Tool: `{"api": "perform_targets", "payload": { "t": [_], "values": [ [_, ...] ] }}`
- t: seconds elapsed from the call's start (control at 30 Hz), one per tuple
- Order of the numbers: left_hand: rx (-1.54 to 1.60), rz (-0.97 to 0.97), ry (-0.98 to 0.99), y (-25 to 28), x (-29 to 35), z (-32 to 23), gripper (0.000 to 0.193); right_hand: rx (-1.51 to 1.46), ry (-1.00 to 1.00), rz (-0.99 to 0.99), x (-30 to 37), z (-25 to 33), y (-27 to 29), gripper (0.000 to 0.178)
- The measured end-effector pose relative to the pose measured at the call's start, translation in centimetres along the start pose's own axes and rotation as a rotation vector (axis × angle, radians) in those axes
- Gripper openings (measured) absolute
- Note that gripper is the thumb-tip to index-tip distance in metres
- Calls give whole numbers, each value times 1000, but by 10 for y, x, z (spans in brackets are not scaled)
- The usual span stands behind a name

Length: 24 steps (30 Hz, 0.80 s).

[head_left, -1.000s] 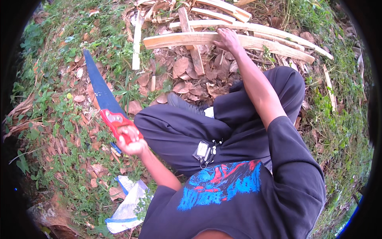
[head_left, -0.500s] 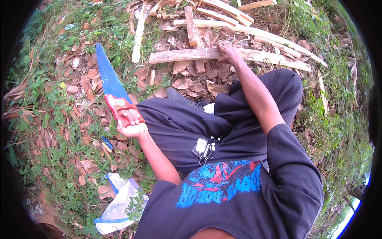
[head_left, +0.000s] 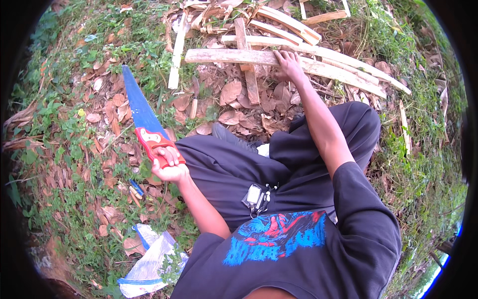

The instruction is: The person sits on the ground and uses a red hand saw to cut thin wooden strips. They hold the wood steady with one hand while sawing with the other, producing small cut pieces that accumulate on the ground.

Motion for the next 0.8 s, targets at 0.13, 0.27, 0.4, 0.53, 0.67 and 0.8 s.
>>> {"api": "perform_targets", "payload": {
  "t": [0.13, 0.27, 0.4, 0.53, 0.67, 0.8],
  "values": [
    [-13, 26, 25, 1, 2, 3, 31, 21, -18, -50, 9, -4, -20, 91],
    [-43, -3, 35, 1, 0, 4, 29, -41, -41, -78, 9, -2, -21, 81],
    [-154, 69, 23, -6, 2, 4, 24, -182, -181, -116, -1, -16, -17, 58],
    [-225, 203, 17, -40, 24, 9, 25, -81, -368, -102, -20, -36, -21, 49],
    [-319, 230, 202, -86, 49, 39, 40, -2, -428, -170, -29, -42, -16, 44],
    [-380, 354, 382, -105, 73, 73, 38, 0, -425, 8, -22, -45, -27, 38]
  ]
}}
Point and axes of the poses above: each hand's wrist, its own x-axis away from the middle knuckle, its own y-axis out of the back of the hand, z = x × y, the point moved 8 cm from there along -x, towards the middle knuckle, and after that the axes turned 10 degrees about -z, right-handed, at the moved point
